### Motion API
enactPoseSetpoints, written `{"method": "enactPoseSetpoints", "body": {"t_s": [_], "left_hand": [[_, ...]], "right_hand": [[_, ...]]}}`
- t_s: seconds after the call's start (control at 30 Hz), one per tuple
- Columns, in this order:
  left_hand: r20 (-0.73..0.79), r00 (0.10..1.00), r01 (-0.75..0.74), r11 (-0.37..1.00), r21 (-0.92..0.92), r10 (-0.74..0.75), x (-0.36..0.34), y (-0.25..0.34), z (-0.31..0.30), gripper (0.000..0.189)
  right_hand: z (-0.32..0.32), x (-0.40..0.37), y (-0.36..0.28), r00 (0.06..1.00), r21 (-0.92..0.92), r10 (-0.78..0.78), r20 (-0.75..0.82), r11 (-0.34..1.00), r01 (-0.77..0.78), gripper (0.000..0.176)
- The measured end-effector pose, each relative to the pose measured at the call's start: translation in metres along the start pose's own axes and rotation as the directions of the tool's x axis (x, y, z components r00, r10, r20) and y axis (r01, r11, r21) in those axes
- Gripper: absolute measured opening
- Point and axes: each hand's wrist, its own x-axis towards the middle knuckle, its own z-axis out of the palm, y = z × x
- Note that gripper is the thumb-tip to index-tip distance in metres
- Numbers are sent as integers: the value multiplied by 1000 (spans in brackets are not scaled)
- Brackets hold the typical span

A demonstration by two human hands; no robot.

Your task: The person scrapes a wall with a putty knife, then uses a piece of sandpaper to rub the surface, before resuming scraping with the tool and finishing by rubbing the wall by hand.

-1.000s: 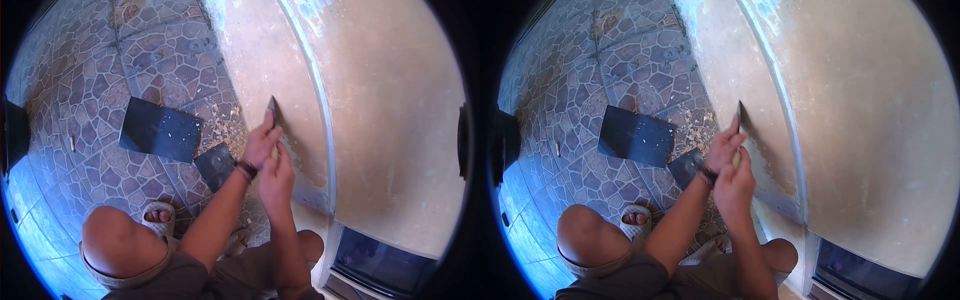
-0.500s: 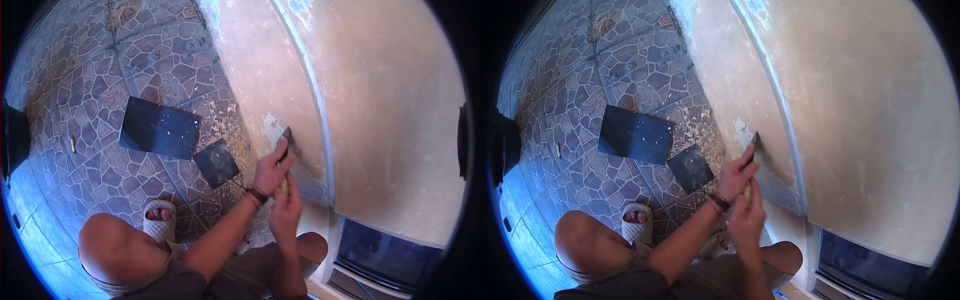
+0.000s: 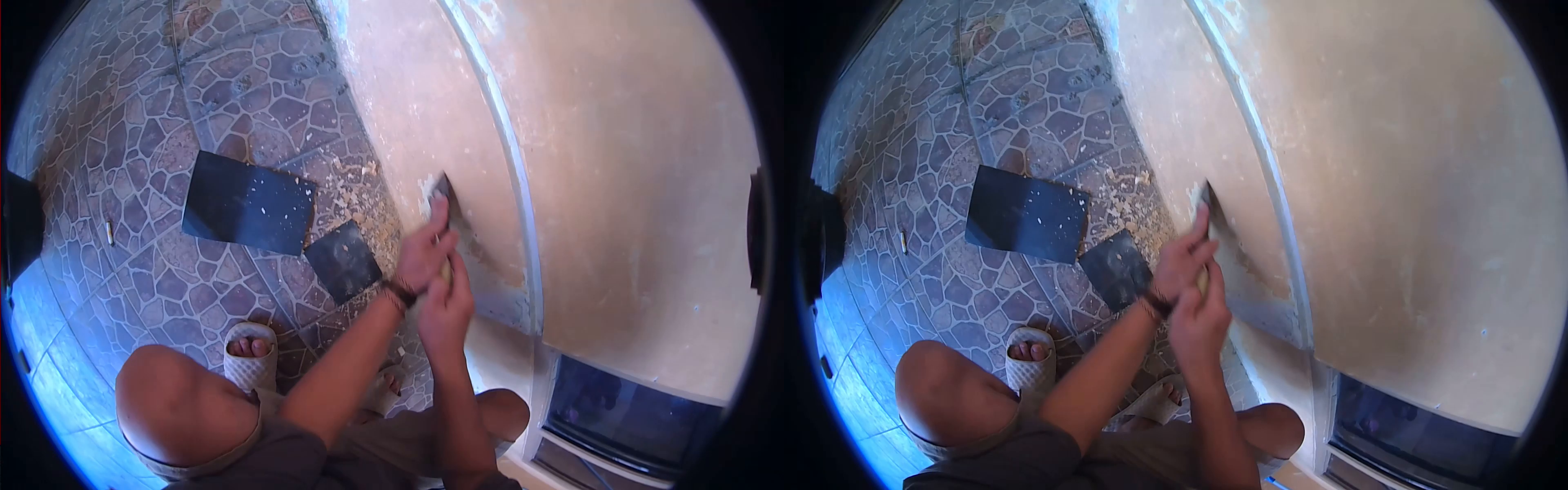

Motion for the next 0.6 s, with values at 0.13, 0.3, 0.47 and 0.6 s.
{"method": "enactPoseSetpoints", "body": {"t_s": [0.13, 0.3, 0.47, 0.6], "left_hand": [[-34, 999, 24, 1000, -20, -24, -22, 15, 10, 56], [-44, 984, 176, 979, 104, -172, -14, 17, 1, 54], [-64, 997, 63, 987, 148, -54, -13, 6, -2, 55], [-93, 993, -67, 994, 85, 75, -3, -6, 5, 53]], "right_hand": [[-11, -13, 0, 1000, 4, -12, 15, 1000, 12, 42], [-8, -5, 4, 999, -62, -30, 33, 998, 32, 43], [-1, -8, 7, 999, -14, -30, 15, 999, 30, 43], [-3, 0, 7, 999, 82, -34, -31, 996, 36, 42]]}}
